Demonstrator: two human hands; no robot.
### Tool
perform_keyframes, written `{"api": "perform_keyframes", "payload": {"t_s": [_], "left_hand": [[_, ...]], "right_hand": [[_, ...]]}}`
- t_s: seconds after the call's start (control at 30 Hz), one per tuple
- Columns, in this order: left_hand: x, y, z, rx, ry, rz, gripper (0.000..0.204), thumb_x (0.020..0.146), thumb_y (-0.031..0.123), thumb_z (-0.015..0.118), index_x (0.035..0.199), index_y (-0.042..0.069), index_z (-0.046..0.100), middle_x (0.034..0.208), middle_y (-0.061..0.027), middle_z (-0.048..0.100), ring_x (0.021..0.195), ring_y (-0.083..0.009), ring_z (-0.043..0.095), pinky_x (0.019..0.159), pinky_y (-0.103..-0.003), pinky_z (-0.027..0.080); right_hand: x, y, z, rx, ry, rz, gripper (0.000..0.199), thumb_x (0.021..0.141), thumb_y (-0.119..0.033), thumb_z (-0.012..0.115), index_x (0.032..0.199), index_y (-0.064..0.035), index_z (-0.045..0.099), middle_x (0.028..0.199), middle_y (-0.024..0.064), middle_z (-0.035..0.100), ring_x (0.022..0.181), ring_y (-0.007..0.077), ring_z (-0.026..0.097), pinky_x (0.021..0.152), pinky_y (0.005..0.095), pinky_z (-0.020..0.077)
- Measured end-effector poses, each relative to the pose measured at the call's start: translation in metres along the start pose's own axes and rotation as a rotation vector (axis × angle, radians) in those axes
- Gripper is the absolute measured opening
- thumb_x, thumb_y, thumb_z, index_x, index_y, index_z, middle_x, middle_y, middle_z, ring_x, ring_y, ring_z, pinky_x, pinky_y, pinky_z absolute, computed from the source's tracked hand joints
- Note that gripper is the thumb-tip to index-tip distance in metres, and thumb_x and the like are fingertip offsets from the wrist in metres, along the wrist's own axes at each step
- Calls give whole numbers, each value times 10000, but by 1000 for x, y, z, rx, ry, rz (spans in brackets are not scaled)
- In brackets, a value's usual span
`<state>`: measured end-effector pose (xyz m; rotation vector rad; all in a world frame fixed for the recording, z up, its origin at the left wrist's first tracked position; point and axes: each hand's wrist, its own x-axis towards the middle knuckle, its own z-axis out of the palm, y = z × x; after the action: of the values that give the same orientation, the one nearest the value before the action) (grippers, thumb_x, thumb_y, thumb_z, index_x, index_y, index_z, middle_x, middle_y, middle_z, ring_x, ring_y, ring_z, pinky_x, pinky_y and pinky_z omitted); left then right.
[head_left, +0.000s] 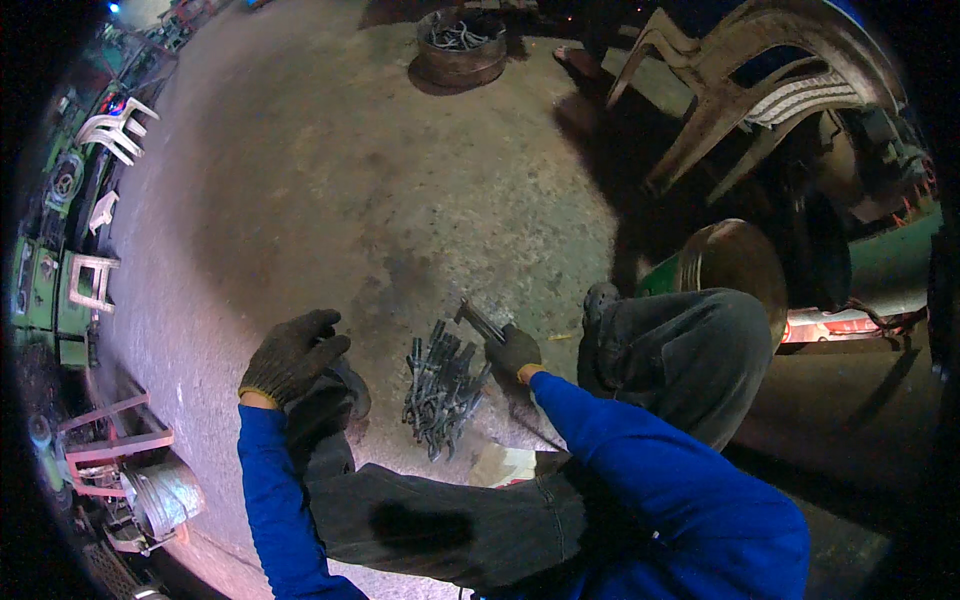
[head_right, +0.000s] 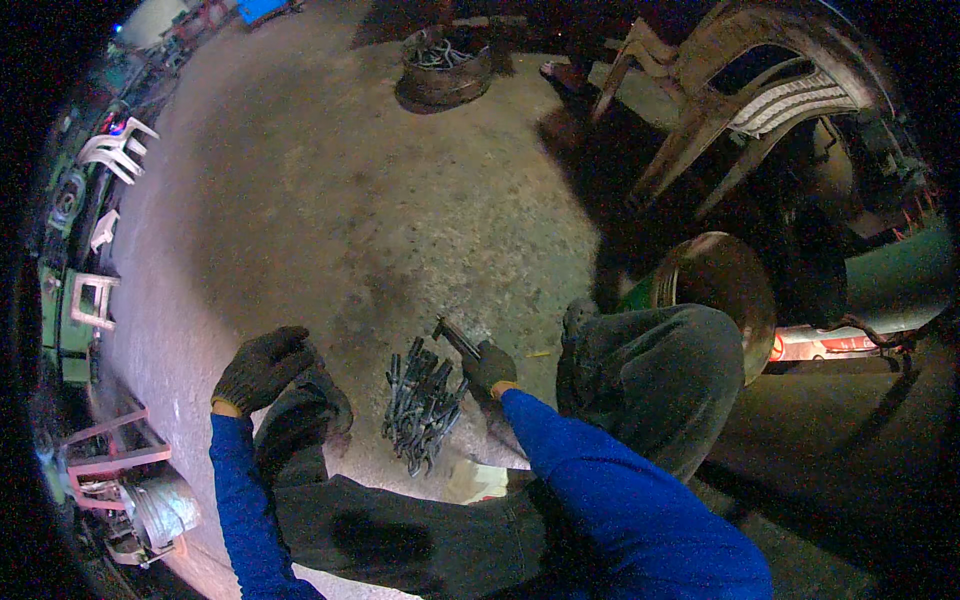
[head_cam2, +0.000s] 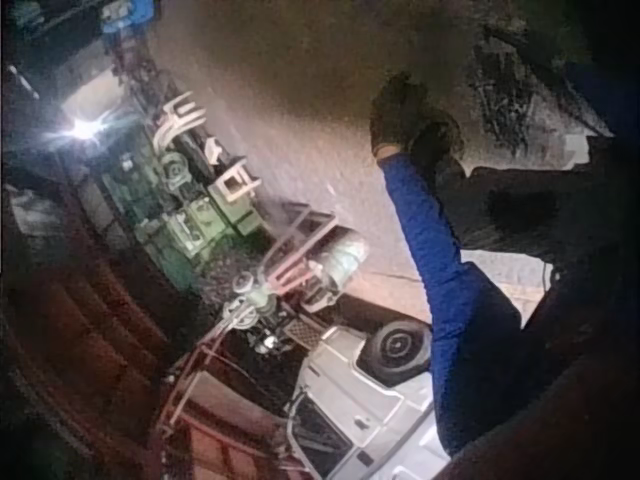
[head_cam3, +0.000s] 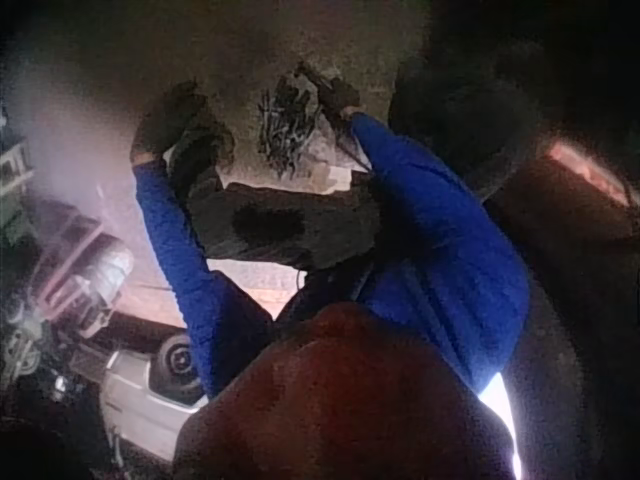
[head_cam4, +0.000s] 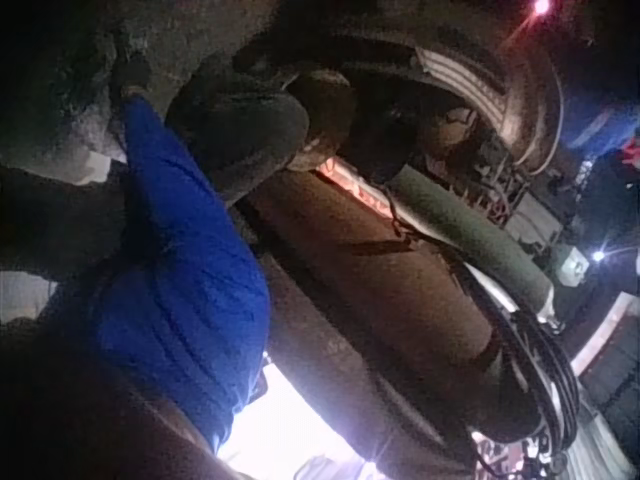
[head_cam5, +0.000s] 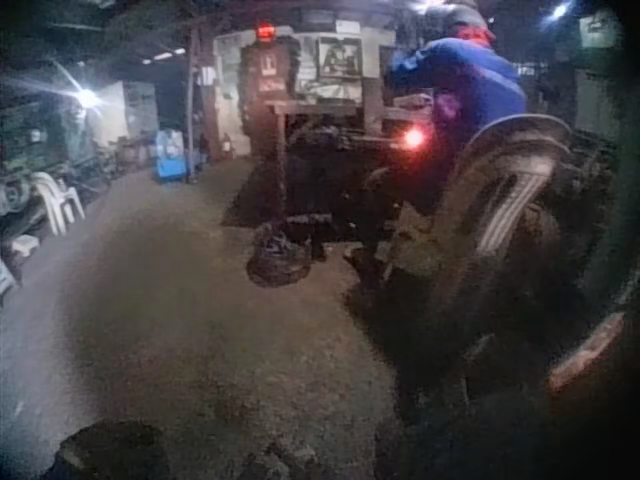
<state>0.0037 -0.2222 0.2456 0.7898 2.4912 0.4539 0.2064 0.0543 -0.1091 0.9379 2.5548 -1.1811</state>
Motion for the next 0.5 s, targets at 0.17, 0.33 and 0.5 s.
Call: {"api": "perform_keyframes", "payload": {"t_s": [0.17, 0.33, 0.5], "left_hand": [[0, 1, 0, 9, 1, -4, 566, 911, 428, 719, 1323, 41, 694, 1164, -226, 754, 1057, -386, 733, 963, -448, 558], [-3, 0, -1, 14, 9, -32, 563, 910, 433, 723, 1322, 50, 699, 1179, -219, 754, 1065, -386, 729, 965, -453, 557], [7, 6, 2, -22, -1, -19, 599, 911, 456, 727, 1330, 29, 691, 1182, -222, 754, 1069, -379, 733, 969, -453, 561]], "right_hand": [[-4, -4, -3, 14, -16, 43, 468, 844, -461, 692, 1020, -28, 710, 970, 266, 732, 953, 461, 713, 856, 546, 543], [-6, -11, -6, 19, -40, 47, 502, 855, -487, 674, 1050, -26, 704, 988, 271, 728, 977, 462, 707, 861, 549, 539], [6, 16, 1, -39, -17, 14, 526, 866, -530, 671, 1045, -36, 686, 992, 263, 721, 965, 466, 701, 850, 556, 534]]}}
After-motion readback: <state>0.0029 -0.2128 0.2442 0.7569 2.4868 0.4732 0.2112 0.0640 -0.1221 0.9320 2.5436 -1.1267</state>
